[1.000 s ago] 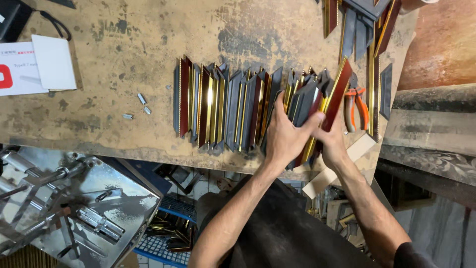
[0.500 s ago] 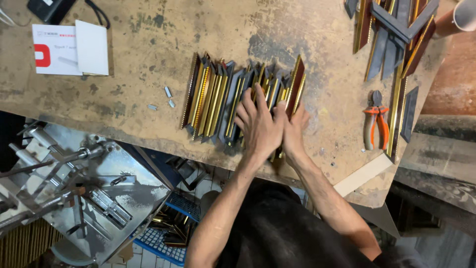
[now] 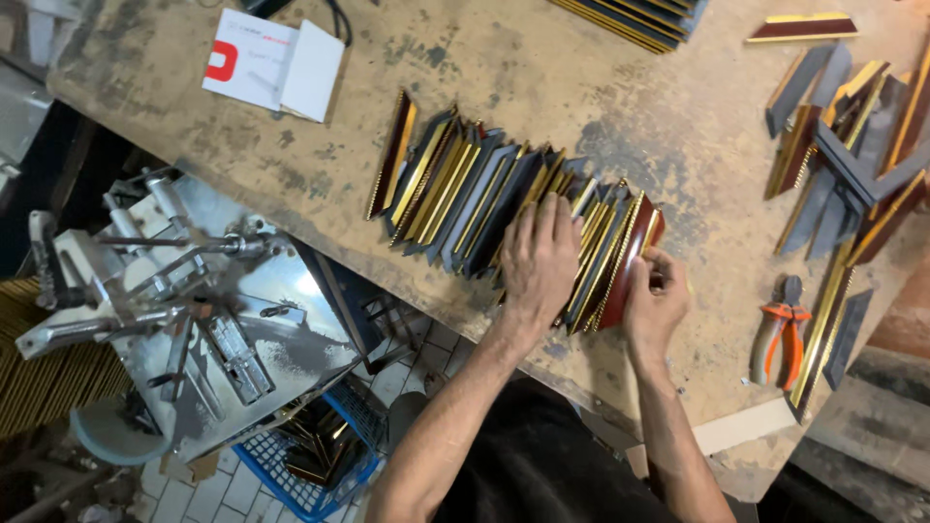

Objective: The person assembles picture frames by joining four mitered frame pieces in a corner-joining machine. They repeatedly pick up frame pieces, align them in the machine, press the handle to join the corners, and place the completed frames on a stack on the table.

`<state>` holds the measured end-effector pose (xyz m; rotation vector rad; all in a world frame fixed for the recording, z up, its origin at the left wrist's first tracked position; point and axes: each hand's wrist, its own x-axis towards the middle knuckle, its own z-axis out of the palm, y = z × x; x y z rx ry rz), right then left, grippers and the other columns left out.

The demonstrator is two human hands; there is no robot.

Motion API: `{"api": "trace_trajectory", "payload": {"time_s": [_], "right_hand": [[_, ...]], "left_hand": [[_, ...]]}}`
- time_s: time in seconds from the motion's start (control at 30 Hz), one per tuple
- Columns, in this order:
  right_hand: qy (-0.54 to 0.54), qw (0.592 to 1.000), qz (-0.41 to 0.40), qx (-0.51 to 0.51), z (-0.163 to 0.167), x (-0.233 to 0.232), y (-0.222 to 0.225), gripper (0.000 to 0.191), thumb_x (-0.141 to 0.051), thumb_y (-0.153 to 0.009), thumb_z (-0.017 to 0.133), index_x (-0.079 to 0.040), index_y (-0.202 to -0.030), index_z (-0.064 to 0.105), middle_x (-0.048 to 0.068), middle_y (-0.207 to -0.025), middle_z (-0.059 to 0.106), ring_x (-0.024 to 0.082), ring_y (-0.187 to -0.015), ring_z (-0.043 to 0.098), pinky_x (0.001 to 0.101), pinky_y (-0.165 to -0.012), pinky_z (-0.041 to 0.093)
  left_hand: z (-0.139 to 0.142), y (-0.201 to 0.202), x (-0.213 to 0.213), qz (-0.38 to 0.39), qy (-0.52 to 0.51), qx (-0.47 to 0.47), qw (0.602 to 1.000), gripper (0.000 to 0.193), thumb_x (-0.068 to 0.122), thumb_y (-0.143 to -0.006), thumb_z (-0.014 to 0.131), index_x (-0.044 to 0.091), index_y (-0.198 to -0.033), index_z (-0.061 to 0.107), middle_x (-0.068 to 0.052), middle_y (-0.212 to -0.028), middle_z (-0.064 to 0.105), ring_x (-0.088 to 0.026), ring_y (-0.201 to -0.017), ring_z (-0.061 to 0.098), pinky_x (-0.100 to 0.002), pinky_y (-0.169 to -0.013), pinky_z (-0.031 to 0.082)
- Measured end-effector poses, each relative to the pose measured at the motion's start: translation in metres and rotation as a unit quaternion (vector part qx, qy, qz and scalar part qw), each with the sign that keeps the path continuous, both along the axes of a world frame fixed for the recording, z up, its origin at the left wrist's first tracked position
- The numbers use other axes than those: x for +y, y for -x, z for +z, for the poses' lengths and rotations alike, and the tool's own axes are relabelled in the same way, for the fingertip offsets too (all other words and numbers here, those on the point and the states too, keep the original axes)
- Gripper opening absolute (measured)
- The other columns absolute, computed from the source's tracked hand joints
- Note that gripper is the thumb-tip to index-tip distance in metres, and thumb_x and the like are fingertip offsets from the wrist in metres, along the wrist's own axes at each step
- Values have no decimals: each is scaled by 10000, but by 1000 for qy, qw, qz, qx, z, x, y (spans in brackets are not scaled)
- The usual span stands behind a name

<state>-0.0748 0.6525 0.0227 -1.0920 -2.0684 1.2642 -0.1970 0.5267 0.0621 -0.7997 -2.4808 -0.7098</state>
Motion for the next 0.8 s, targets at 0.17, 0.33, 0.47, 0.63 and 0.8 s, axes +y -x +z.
{"api": "trace_trajectory", "payload": {"time_s": [0.17,0.33,0.47,0.63,0.8], "right_hand": [[119,986,107,-45,12,31,-8,168,-148,-987,736,-9,-1080,719,6,-964,727,63,-848,643,202,-751,507],[223,962,121,-105,28,56,-17,82,-140,-1002,757,-71,-984,717,-54,-779,568,32,-618,447,213,-520,289],[238,967,82,26,50,60,-27,111,-129,-1021,746,-100,-1001,641,-45,-818,591,38,-608,459,210,-521,302],[273,942,121,155,67,21,-22,142,-145,-1041,709,-102,-1044,574,1,-843,598,96,-620,518,269,-542,383],[313,890,231,237,89,-83,4,177,-162,-1060,672,-103,-1086,508,48,-868,604,155,-631,577,328,-563,465]], "left_hand": [[45,-18,-45,-51,-120,-310,942,356,329,-1098,553,68,-1326,638,-109,-1019,785,-220,-677,749,-328,-537,571],[43,-49,-153,36,-262,-255,930,339,279,-1138,495,28,-1349,581,-150,-948,729,-267,-736,722,-362,-572,544],[19,-99,-250,192,-246,-370,875,327,231,-1087,470,46,-1351,525,-121,-811,669,-238,-600,662,-400,-521,507],[-5,-153,-347,319,-280,-367,828,389,142,-1055,440,26,-1422,498,-128,-983,743,-258,-746,708,-420,-654,543],[-16,-124,-478,292,-136,-180,929,342,105,-1070,566,-37,-1379,601,-189,-1177,705,-316,-992,733,-417,-843,605]]}}
